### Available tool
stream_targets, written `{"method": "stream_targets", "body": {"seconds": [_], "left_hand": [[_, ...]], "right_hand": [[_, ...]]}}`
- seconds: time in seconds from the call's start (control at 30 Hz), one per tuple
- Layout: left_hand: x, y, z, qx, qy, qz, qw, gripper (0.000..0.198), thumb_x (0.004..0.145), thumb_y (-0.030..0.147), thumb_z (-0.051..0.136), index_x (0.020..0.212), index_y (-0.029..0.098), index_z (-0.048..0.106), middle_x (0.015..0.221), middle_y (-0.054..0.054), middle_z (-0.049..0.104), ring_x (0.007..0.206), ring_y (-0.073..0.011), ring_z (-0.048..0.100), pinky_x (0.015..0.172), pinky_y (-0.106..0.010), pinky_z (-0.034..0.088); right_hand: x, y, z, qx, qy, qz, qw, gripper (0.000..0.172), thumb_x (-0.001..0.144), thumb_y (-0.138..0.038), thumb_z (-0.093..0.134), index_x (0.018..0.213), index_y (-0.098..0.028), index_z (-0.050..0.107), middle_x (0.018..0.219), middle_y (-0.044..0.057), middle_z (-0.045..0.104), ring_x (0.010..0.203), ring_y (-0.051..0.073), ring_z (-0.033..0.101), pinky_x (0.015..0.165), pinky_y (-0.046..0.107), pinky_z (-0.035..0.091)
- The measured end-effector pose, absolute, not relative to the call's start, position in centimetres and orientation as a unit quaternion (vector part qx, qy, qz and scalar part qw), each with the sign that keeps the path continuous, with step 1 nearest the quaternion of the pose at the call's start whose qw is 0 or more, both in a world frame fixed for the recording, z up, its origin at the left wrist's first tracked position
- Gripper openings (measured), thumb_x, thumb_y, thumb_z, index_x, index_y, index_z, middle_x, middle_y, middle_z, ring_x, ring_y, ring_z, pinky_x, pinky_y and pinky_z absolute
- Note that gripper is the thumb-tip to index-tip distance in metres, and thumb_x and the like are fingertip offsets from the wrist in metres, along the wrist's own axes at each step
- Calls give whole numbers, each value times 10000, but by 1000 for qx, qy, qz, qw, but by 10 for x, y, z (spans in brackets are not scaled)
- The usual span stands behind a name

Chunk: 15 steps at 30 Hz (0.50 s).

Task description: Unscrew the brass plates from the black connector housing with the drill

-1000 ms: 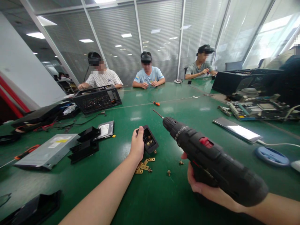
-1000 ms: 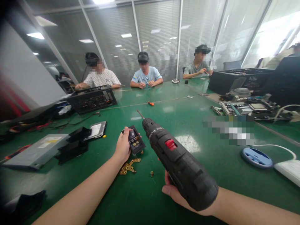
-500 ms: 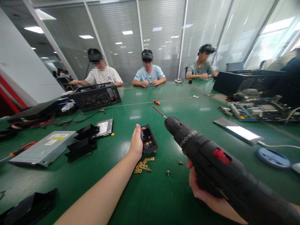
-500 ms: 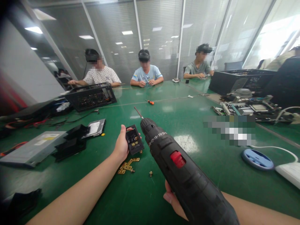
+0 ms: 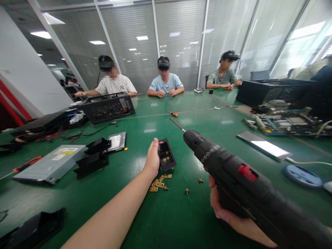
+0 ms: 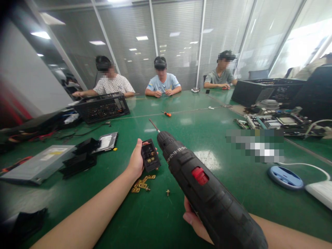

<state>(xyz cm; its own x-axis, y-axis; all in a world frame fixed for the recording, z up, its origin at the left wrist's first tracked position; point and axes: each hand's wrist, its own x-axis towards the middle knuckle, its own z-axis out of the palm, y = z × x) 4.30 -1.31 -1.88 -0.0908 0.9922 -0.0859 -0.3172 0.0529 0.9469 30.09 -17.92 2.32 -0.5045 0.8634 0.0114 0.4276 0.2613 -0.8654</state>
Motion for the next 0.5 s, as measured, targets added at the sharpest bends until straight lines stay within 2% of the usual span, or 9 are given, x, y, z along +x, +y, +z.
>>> {"method": "stream_targets", "body": {"seconds": [0.17, 0.37, 0.5], "left_hand": [[43, -15, -18, 367, 453, 575, 574, 656, 798, 836, 602, 1044, 228, 579, 877, -60, 738, 761, -269, 737, 656, -411, 606], [44, -15, -18, 367, 452, 574, 576, 655, 813, 828, 594, 1062, 222, 580, 873, -60, 734, 754, -260, 735, 650, -403, 604], [44, -15, -18, 367, 452, 579, 571, 655, 812, 831, 594, 1050, 221, 579, 862, -57, 729, 752, -257, 735, 660, -400, 604]], "right_hand": [[299, -179, 23, -431, -742, 449, 249, 93, 901, -287, 701, 908, -249, 617, 767, -8, 542, 727, 170, 559, 731, 301, 539], [300, -178, 26, -394, -751, 442, 293, 112, 905, -300, 704, 867, -250, 611, 735, -10, 541, 660, 158, 519, 633, 280, 528], [300, -180, 27, -393, -760, 422, 300, 93, 912, -299, 692, 869, -259, 620, 731, -7, 547, 661, 171, 548, 637, 301, 539]]}}
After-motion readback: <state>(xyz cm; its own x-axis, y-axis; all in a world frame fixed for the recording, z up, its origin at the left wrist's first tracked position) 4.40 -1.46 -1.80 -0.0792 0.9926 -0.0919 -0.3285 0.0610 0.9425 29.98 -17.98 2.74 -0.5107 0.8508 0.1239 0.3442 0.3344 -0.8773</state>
